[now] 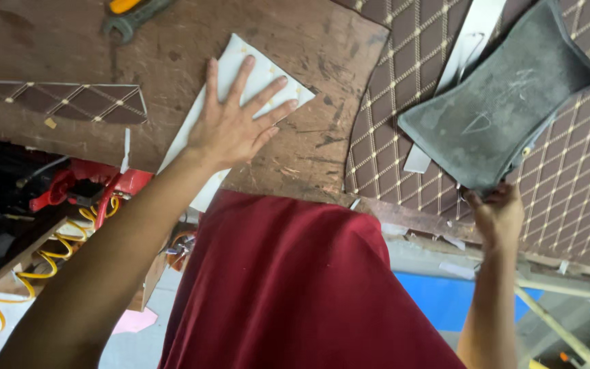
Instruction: The person cuts a curved edge on a dark quilted upholstery panel with scissors, holding the panel flat on the workbench. They then smooth and align a white quilted panel, trim its edge with scissors, and finally unwrap a small snack from plastic.
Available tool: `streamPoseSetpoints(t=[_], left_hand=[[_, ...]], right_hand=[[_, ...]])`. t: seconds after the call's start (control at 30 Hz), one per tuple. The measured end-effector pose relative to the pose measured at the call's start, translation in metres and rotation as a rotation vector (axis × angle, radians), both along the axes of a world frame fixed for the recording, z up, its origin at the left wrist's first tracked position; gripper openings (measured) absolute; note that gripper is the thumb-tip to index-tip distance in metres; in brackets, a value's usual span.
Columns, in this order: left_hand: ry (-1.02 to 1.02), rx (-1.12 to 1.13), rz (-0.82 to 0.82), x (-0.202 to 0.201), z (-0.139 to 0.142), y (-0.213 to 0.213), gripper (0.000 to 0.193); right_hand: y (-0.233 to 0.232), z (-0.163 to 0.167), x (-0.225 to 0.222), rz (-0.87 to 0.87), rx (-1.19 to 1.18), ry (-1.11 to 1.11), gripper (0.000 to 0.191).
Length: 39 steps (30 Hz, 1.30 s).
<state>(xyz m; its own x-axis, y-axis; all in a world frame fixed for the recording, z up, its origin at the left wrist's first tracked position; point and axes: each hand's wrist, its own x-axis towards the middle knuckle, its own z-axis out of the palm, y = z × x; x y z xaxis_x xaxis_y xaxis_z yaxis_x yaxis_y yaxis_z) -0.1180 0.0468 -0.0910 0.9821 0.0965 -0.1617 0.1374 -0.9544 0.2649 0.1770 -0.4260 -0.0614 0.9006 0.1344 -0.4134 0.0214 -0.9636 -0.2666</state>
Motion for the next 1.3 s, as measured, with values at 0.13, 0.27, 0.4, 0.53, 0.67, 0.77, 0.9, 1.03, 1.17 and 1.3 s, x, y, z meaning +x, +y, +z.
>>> streamPoseSetpoints(t=[0.13, 0.27, 0.4, 0.53, 0.67, 0.77, 0.9, 1.03, 1.17, 1.3], left_hand=[[0.005, 0.034, -0.016, -0.002, -0.001, -0.001, 0.058], [0.005, -0.027, 0.001, 0.0, -0.001, -0.001, 0.056], [0.016, 0.016, -0.01, 0.002, 0.001, 0.0, 0.056], [0.002, -0.074, 0.009, -0.001, -0.001, 0.001, 0.056], [-0.007, -0.154, 0.036, -0.002, -0.007, 0.0, 0.056], [-0.014, -0.215, 0.054, 0.001, -0.011, -0.001, 0.057], [-0.047, -0.24, 0.06, 0.005, -0.013, 0.0, 0.058], [-0.044, -0.198, 0.064, 0.001, -0.011, 0.002, 0.059], [-0.125, 0.292, -0.037, -0.006, -0.012, 0.0, 0.058], [-0.15, 0.226, -0.019, -0.007, -0.015, 0.0, 0.059]], right_hand=[[-0.011, -0.011, -0.012, 0.054, -0.093, -0.128, 0.037], [-0.041, -0.016, -0.009, 0.045, -0.152, -0.133, 0.04], [-0.077, 0.016, -0.011, -0.341, 0.521, 0.256, 0.03], [-0.093, 0.084, -0.023, -0.324, 0.878, 0.539, 0.015], [-0.06, 0.106, -0.026, -0.407, 1.221, 0.742, 0.026], [-0.018, 0.091, -0.016, -0.563, 0.848, 0.645, 0.041], [0.048, 0.029, -0.013, 0.353, 0.654, 0.944, 0.05], [0.095, 0.004, -0.012, 0.532, 0.468, 0.815, 0.053], [0.13, 0.006, -0.008, 0.531, 0.437, 0.939, 0.066], [0.149, 0.018, -0.007, 0.55, 0.353, 0.931, 0.058]])
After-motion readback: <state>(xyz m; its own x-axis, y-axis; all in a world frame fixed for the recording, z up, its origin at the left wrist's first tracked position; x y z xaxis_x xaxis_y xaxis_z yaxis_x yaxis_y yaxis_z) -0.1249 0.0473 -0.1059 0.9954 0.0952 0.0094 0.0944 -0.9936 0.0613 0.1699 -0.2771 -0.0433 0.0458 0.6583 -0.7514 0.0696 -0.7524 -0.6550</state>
